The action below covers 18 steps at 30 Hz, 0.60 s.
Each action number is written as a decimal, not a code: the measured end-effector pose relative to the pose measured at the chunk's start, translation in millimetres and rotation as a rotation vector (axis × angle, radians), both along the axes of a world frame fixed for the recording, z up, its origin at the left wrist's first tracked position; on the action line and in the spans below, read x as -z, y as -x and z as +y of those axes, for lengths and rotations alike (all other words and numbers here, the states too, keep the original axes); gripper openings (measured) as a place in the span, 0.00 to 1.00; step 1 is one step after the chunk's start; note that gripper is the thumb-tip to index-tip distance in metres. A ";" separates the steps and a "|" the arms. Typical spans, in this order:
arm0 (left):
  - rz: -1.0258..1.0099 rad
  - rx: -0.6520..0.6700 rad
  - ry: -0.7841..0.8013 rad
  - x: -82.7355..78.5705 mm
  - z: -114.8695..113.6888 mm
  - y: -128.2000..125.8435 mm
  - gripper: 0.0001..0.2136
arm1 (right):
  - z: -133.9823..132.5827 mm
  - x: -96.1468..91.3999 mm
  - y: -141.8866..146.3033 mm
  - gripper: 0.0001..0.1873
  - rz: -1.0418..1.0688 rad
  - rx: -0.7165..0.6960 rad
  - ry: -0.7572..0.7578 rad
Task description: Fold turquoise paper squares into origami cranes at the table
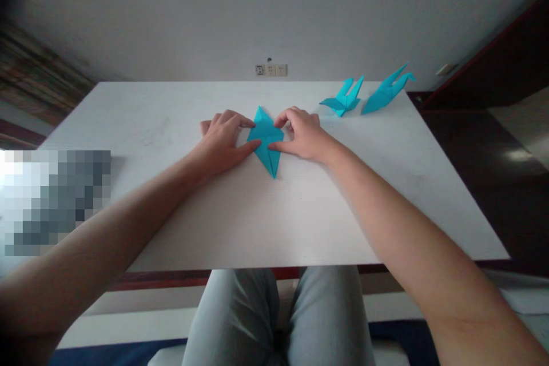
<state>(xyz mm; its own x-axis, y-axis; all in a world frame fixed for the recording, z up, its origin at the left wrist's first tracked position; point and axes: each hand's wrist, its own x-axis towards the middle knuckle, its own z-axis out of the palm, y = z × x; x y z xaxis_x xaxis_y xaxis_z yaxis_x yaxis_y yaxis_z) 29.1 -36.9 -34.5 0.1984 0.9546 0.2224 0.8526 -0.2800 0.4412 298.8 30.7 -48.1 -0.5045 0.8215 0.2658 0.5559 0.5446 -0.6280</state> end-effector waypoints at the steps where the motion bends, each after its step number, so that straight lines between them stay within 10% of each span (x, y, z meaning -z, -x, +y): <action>1: -0.004 -0.001 0.003 -1.0 0.3 0.0 0.18 | -1.0 -1.3 1.2 0.30 0.014 -0.012 0.034; 18: -0.044 0.298 -0.005 -18.4 -0.9 3.0 0.08 | -0.3 -16.3 -2.7 0.21 0.012 -0.294 0.047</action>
<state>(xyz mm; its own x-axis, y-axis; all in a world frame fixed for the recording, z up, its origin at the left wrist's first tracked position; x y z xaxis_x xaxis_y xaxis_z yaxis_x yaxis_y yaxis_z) 26.2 -37.9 -16.0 0.4598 0.8545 0.2415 0.7126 -0.5174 0.4738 301.5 30.4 -31.7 -0.7198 0.6519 0.2387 0.3705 0.6515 -0.6620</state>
